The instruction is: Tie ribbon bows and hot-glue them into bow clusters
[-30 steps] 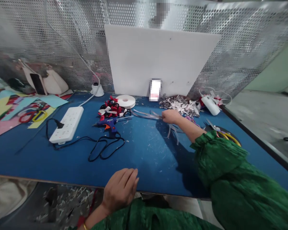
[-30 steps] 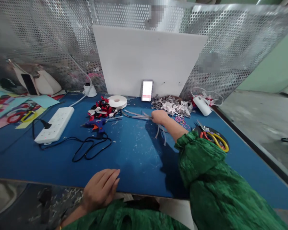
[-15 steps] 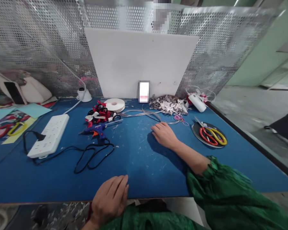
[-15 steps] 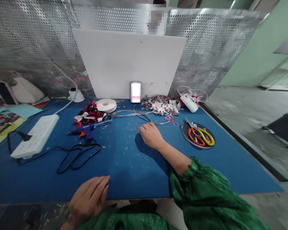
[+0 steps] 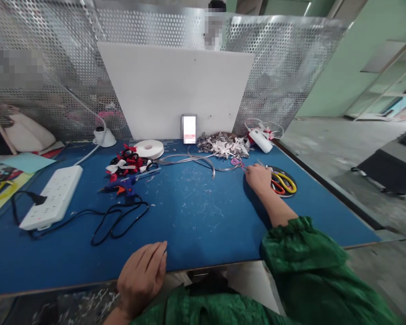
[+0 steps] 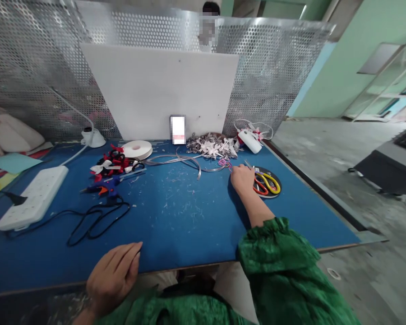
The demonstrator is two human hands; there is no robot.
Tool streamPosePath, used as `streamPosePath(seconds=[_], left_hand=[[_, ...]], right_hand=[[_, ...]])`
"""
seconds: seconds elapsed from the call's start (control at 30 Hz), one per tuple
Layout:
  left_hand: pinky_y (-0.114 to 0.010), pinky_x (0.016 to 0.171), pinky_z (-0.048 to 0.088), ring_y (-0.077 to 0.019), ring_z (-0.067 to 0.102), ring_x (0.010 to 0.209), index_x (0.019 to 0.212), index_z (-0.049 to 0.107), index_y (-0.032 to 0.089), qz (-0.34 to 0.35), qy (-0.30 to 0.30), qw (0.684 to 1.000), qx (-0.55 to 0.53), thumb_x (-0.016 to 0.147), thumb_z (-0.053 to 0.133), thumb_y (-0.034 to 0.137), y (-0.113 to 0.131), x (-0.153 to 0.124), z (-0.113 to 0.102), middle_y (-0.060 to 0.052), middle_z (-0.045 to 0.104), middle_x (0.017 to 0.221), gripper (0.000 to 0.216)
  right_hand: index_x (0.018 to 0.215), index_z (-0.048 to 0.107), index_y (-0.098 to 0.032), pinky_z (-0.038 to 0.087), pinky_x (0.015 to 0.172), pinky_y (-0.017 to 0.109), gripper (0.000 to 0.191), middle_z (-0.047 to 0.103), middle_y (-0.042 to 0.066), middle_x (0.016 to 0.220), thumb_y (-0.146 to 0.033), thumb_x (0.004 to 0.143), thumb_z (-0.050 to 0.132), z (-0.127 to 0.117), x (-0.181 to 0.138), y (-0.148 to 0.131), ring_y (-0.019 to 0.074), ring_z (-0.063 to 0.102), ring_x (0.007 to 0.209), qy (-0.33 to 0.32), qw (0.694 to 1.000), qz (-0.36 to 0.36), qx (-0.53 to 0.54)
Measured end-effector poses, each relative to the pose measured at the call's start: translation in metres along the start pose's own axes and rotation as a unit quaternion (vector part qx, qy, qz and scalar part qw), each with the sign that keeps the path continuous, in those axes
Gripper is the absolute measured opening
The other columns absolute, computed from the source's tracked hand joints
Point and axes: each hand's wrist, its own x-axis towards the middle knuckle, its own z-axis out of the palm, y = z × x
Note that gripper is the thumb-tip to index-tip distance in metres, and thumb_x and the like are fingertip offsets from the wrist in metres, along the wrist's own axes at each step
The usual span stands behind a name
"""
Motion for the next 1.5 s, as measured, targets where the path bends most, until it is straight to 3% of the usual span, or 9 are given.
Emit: streamPosePath(seconds=[0.27, 0.47, 0.53, 0.67, 0.73, 0.93, 1.2, 1.33, 1.5], left_hand=[[-0.034, 0.084, 0.049, -0.0207, 0.067, 0.085, 0.111, 0.065, 0.013, -0.017, 0.0, 1.0, -0.002, 0.08, 0.066, 0.008, 0.001, -0.003, 0.004, -0.009, 0.073, 0.094, 0.032], [-0.035, 0.082, 0.049, -0.0208, 0.066, 0.085, 0.11, 0.066, 0.013, -0.025, 0.005, 1.0, -0.001, 0.08, 0.065, 0.006, 0.004, -0.003, 0.004, -0.009, 0.073, 0.094, 0.031], [-0.035, 0.082, 0.049, -0.0203, 0.065, 0.084, 0.109, 0.066, 0.013, -0.03, 0.011, 0.999, -0.001, 0.08, 0.064, 0.006, 0.005, -0.004, 0.004, -0.009, 0.073, 0.094, 0.03], [-0.035, 0.082, 0.049, -0.0202, 0.065, 0.084, 0.11, 0.065, 0.013, -0.038, 0.014, 0.999, -0.005, 0.08, 0.064, 0.005, 0.005, -0.006, 0.006, -0.009, 0.073, 0.096, 0.031], [-0.035, 0.081, 0.049, -0.0204, 0.065, 0.084, 0.11, 0.065, 0.013, -0.038, 0.008, 0.999, -0.004, 0.08, 0.064, 0.006, 0.005, -0.007, 0.007, -0.009, 0.073, 0.096, 0.031], [-0.036, 0.081, 0.049, -0.0207, 0.065, 0.084, 0.11, 0.065, 0.011, -0.036, 0.014, 0.999, -0.006, 0.08, 0.064, 0.004, 0.006, -0.008, 0.006, -0.01, 0.073, 0.095, 0.031], [-0.035, 0.082, 0.049, -0.0203, 0.065, 0.085, 0.109, 0.065, 0.011, -0.041, 0.004, 0.999, -0.017, 0.082, 0.061, 0.004, 0.008, -0.011, 0.003, -0.01, 0.073, 0.096, 0.028], [-0.035, 0.08, 0.048, -0.0202, 0.065, 0.084, 0.107, 0.066, 0.009, -0.043, -0.003, 0.999, -0.022, 0.083, 0.058, 0.004, 0.01, -0.009, 0.003, -0.011, 0.073, 0.094, 0.025], [-0.033, 0.078, 0.048, -0.0192, 0.066, 0.082, 0.106, 0.067, 0.008, -0.046, 0.016, 0.999, -0.025, 0.083, 0.057, 0.004, 0.01, -0.008, 0.003, -0.01, 0.074, 0.091, 0.025]], right_hand=[[0.09, 0.071, -0.009, 0.029, 0.079, 0.041, 0.035, 0.068, 0.019, 0.095, -0.01, 0.091, 0.036, 0.01, 0.007, 0.002, 0.0277, 0.06, 0.088, 0.005, 0.997, -0.063, -0.039], [0.091, 0.067, -0.01, 0.03, 0.075, 0.036, 0.028, 0.068, 0.016, 0.095, -0.019, 0.092, 0.041, 0.0, 0.001, 0.001, 0.0251, 0.059, 0.087, 0.089, 0.996, -0.018, 0.007], [0.09, 0.067, -0.014, 0.032, 0.075, 0.034, 0.025, 0.068, 0.012, 0.094, -0.022, 0.092, 0.044, -0.011, -0.006, -0.005, 0.0224, 0.06, 0.086, 0.099, 0.992, -0.045, 0.056], [0.081, 0.068, -0.02, 0.034, 0.069, 0.028, 0.019, 0.07, 0.005, 0.088, -0.025, 0.088, 0.051, -0.03, -0.017, -0.018, 0.0172, 0.061, 0.08, -0.039, 0.967, -0.21, 0.142], [0.081, 0.069, -0.021, 0.034, 0.065, 0.026, 0.018, 0.071, 0.004, 0.088, -0.026, 0.087, 0.052, -0.035, -0.016, -0.022, 0.0162, 0.062, 0.077, -0.085, 0.956, -0.231, 0.157], [0.084, 0.071, -0.021, 0.037, 0.065, 0.027, 0.022, 0.071, 0.006, 0.09, -0.026, 0.088, 0.049, -0.038, 0.017, -0.018, 0.019, 0.063, 0.081, -0.061, 0.978, -0.16, 0.12], [0.108, 0.066, -0.017, 0.044, 0.079, 0.032, 0.028, 0.067, 0.014, 0.111, -0.033, 0.09, 0.051, -0.02, 0.095, -0.025, 0.0257, 0.063, 0.098, -0.044, 0.991, -0.086, 0.092], [0.12, 0.058, -0.013, 0.045, 0.088, 0.036, 0.042, 0.062, 0.019, 0.121, -0.042, 0.09, 0.054, -0.011, 0.142, -0.039, 0.0293, 0.061, 0.11, -0.035, 0.993, -0.016, 0.115], [0.128, 0.051, -0.003, 0.045, 0.091, 0.041, 0.07, 0.061, 0.028, 0.121, -0.061, 0.087, 0.05, 0.0, 0.192, -0.054, 0.0349, 0.059, 0.116, -0.089, 0.977, 0.108, 0.161]])
